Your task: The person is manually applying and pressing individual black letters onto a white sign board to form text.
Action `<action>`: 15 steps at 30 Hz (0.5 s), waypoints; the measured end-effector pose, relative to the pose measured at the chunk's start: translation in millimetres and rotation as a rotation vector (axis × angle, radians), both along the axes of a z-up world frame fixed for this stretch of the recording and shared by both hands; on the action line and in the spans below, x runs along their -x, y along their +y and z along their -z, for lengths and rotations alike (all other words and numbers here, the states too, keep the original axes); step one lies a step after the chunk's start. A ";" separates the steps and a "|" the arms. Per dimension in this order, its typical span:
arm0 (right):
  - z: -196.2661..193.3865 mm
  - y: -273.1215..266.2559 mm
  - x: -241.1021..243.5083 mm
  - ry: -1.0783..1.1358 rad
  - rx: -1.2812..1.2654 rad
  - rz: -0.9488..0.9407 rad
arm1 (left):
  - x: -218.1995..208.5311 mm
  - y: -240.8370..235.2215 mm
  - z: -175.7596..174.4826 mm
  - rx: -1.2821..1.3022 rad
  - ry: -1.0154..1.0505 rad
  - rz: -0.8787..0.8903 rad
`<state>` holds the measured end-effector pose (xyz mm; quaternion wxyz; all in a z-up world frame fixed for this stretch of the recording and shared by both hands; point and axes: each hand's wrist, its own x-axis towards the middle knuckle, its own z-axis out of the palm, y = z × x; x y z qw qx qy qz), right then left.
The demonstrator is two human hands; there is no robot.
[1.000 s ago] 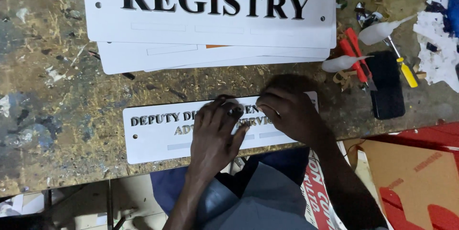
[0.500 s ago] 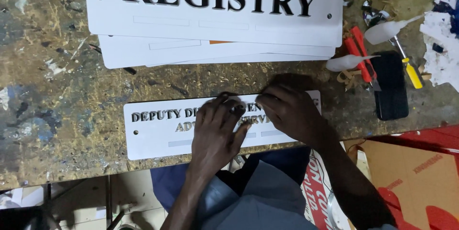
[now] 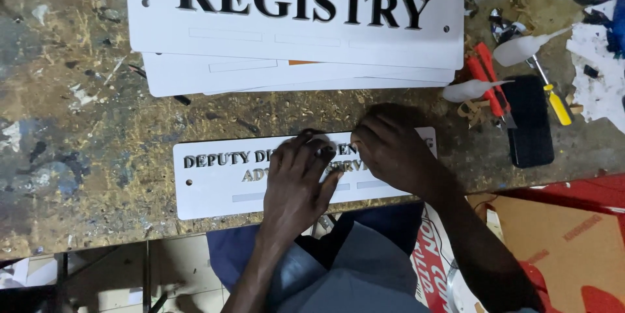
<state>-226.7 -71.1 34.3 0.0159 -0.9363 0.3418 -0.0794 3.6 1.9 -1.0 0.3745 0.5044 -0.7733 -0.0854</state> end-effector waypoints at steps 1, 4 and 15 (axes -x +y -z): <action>0.8 -0.6 2.2 -0.002 0.006 -0.006 | 0.4 0.1 0.6 0.006 -0.002 -0.006; -2.0 -1.8 4.9 -0.037 -0.048 0.007 | -0.8 1.3 1.2 0.024 0.005 -0.009; -9.3 -5.4 6.4 -0.082 -0.206 0.032 | 0.8 0.0 -0.4 -0.008 0.019 0.001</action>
